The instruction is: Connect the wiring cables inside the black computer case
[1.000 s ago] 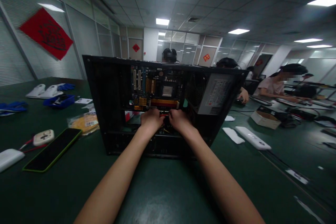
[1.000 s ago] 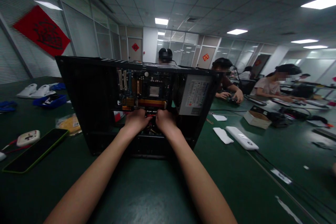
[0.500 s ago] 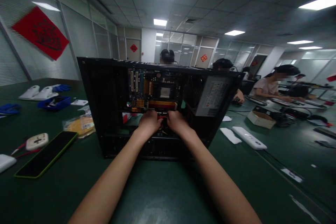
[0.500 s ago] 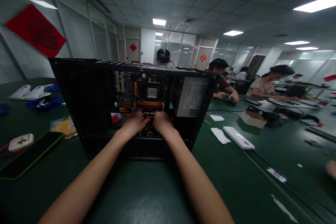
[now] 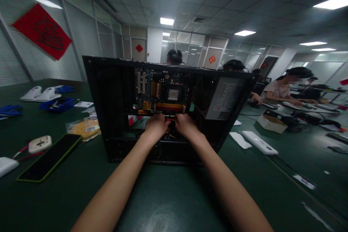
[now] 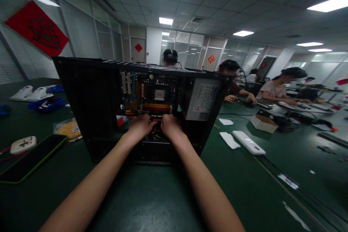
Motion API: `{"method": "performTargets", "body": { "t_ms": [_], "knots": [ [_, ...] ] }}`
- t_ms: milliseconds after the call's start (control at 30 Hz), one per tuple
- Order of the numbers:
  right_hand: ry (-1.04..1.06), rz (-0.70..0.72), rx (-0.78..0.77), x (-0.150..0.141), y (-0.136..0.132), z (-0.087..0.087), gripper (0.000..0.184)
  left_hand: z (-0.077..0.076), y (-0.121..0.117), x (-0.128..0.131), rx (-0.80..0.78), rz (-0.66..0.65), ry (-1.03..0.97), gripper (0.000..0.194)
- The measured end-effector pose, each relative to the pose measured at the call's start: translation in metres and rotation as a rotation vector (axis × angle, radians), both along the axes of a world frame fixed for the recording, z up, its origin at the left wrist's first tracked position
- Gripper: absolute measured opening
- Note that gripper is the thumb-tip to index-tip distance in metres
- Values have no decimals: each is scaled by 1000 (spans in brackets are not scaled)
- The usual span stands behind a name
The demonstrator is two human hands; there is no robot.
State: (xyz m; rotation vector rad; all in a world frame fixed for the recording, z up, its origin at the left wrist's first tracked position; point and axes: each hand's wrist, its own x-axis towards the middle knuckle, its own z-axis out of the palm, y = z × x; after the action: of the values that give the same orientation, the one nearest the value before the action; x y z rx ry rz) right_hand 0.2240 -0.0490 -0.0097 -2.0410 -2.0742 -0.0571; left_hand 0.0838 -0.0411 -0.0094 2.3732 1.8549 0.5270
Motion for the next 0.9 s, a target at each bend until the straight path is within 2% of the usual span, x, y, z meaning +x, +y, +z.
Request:
{"method": "performTargets", "body": {
  "t_ms": [167,533,700,800,900],
  "knots": [
    [-3,-2,14,1,1,0,29,0,1,1,4,41,2,38],
    [3,-33,2,0,0,2,31,0,1,2,16,39,38,39],
    [13,-13,4,2,3,-1,31,4,-4,5,131,94,104,40],
    [20,-4,13,3,5,-3,31,6,-8,6,184,93,106,36],
    [29,7,14,4,3,-3,31,6,-7,5,178,31,84,28]
  ]
}}
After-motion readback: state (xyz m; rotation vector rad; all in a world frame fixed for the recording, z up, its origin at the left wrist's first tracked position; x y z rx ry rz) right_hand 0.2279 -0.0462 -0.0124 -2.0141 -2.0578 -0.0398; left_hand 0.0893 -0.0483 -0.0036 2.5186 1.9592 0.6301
